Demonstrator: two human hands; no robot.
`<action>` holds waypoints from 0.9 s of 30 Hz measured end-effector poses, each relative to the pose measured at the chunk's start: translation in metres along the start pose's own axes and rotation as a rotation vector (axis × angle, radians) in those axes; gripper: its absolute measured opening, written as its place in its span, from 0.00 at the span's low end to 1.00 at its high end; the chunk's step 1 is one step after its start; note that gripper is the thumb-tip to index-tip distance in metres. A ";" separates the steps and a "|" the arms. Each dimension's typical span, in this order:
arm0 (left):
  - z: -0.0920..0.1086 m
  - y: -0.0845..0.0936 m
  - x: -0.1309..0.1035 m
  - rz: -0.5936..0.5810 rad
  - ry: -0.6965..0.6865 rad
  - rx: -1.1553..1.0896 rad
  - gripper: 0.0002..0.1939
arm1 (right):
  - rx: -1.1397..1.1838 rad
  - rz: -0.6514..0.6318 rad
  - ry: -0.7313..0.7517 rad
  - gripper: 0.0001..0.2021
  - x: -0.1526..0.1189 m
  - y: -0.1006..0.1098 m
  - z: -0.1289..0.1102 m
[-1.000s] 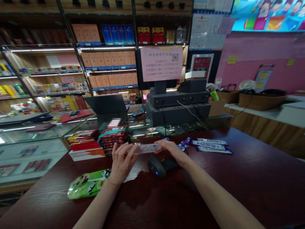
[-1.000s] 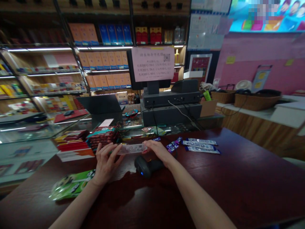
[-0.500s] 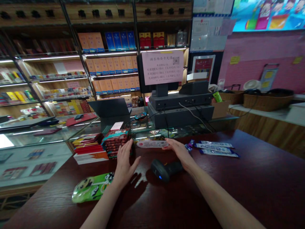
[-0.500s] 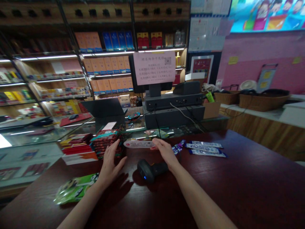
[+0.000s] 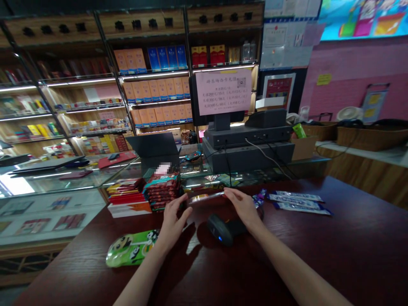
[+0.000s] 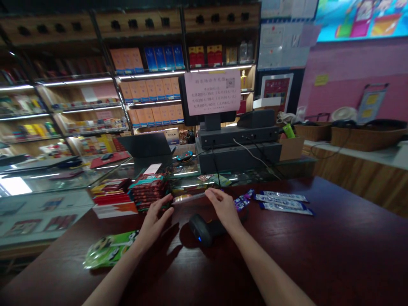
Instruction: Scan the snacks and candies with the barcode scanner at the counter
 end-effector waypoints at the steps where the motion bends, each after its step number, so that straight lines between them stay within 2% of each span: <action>1: -0.001 0.000 0.000 -0.007 0.016 0.001 0.22 | -0.011 0.002 0.015 0.25 0.000 0.001 0.000; 5: -0.001 -0.003 0.000 -0.064 0.082 -0.059 0.23 | -0.103 0.036 0.071 0.25 0.001 0.005 0.001; 9: -0.003 -0.011 0.000 -0.136 0.164 -0.217 0.24 | -0.183 0.044 0.121 0.25 -0.002 0.005 -0.006; 15: -0.008 -0.022 -0.003 -0.213 0.302 -0.464 0.32 | -0.238 0.032 0.158 0.25 -0.010 0.001 -0.015; 20: -0.010 -0.014 -0.001 -0.189 0.332 -0.519 0.35 | -0.307 -0.043 0.317 0.25 -0.019 -0.009 -0.031; 27: -0.010 0.002 0.004 -0.216 0.291 -0.576 0.34 | -0.552 -0.133 0.594 0.27 -0.030 -0.023 -0.048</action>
Point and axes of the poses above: each hand's wrist, its own x-axis towards the middle knuckle, its own y-axis out of the back of the hand, z = x × y, the point moved 9 cm from there along x, towards the middle knuckle, and after that the axes turned 6 degrees about x, right-handed, at the moved point
